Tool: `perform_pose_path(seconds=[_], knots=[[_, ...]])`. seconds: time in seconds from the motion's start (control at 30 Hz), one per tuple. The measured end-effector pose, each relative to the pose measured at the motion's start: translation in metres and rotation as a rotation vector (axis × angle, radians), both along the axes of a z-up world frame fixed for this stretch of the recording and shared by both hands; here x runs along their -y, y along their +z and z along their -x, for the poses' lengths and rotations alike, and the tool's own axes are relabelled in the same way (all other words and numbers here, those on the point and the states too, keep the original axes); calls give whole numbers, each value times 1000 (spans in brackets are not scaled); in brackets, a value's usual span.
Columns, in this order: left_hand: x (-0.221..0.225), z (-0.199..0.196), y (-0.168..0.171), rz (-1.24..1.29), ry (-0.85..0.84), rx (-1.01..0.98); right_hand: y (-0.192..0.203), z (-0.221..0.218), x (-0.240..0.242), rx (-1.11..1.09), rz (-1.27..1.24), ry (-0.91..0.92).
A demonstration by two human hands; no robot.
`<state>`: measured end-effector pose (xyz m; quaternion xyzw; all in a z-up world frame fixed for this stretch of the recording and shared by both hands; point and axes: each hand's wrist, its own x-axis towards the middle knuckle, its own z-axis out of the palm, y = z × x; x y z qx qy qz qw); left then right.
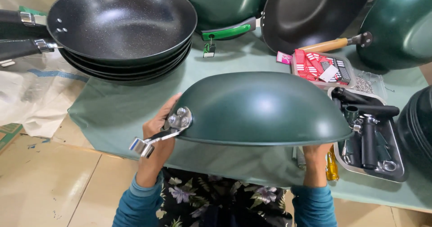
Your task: Assembling pan handles by positioning brackets and screws, then tightening them with a screwdriver.
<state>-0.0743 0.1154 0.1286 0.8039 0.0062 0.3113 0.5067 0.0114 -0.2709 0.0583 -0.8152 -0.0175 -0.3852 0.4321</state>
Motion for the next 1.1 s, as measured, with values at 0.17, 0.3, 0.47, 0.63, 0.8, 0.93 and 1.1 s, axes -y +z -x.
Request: perform_pose_path(seconds=[0.17,0.3,0.47,0.63,0.8,0.93,1.1], knots=[[-14,-15,-28,-203,-63,123,-15,-2,29,30,19,-44],[-12,-13,-39,-19,-69,-63,-9,-16,39,67,91,-89],[-12,-14,-58,121,-95,-265,15,-7,8,13,101,-22],[-13,-15,-72,195,-99,-422,2,-17,10,-81,135,6],[-13,-11,-68,162,-111,-513,4,-32,8,-117,146,66],[-20,-18,-93,174,-96,-548,-4,-41,11,-159,119,128],[-20,-19,-97,175,-97,-584,8,-26,1,-140,120,95]])
